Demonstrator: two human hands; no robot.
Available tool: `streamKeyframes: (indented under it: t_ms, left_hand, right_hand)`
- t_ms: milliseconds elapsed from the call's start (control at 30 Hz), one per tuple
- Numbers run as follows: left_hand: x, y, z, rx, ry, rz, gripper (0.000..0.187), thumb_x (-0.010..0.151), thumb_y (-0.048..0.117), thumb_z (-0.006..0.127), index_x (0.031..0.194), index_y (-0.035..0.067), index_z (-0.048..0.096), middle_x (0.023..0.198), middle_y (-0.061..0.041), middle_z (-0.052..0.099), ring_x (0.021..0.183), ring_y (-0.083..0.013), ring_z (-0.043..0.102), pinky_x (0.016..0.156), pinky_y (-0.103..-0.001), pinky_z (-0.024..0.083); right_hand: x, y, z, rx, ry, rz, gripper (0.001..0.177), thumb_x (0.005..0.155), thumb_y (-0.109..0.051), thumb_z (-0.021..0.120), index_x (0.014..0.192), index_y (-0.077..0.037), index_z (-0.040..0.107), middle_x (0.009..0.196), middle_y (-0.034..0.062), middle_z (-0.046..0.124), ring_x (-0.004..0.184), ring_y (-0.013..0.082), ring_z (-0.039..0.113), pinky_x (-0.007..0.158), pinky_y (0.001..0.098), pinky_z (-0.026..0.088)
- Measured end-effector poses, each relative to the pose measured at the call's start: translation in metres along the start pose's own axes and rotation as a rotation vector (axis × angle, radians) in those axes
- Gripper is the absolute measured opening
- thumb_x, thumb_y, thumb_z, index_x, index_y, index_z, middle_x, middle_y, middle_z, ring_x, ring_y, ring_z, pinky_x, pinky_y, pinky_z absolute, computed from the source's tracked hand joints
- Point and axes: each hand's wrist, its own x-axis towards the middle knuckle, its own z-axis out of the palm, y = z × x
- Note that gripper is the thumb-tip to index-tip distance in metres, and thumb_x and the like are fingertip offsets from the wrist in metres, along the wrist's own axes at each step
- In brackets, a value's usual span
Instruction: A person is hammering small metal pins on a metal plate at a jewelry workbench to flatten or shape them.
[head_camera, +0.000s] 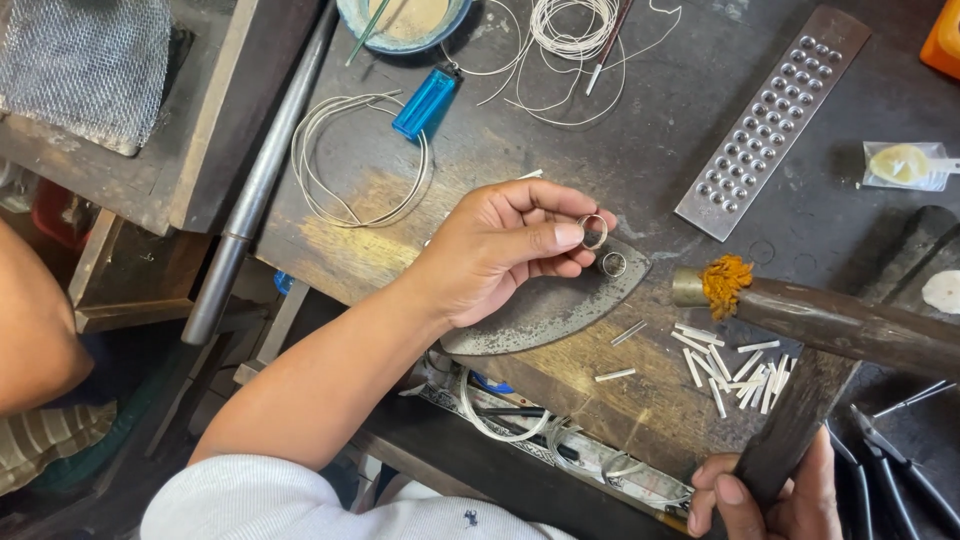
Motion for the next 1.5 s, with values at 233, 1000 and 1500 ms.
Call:
streamKeyframes:
  t_ms: [233,1000,1500]
  left_hand:
    - [0.001,0.000,0.000,-0.010,0.053,-0.012,0.021,0.078,-0.003,0.060,0.099,-0.003,0.056,0.094,-0.017,0.061,0.077,-0.0221,0.063,0.068,-0.024,0.055]
    - [0.001,-0.002,-0.002,-0.034,-0.005,-0.008,0.025,0.086,0.006,0.053,0.109,-0.004,0.053,0.099,-0.019,0.059,0.088,-0.0285,0.062,0.075,-0.026,0.055]
    - [0.001,0.000,-0.003,-0.078,-0.092,-0.016,0.027,0.092,0.011,0.045,0.112,-0.005,0.051,0.100,-0.023,0.059,0.084,-0.0253,0.063,0.075,-0.030,0.055]
  right_hand:
    - [0.003,-0.001,-0.002,-0.032,-0.029,0.046,0.065,0.078,-0.006,0.045,0.139,-0.002,0.022,0.064,0.0155,0.055,0.033,0.0197,0.048,0.039,0.0267,0.045]
    - [-0.003,0.009,-0.002,0.029,0.012,0.010,0.073,0.078,-0.004,0.043,0.145,-0.006,0.016,0.067,0.0188,0.054,0.036,0.0192,0.047,0.039,0.0255,0.043]
    - [0.001,0.009,-0.004,0.010,-0.015,0.034,0.073,0.077,-0.006,0.044,0.144,-0.006,0.016,0.065,0.0173,0.054,0.034,0.0194,0.047,0.036,0.0263,0.043]
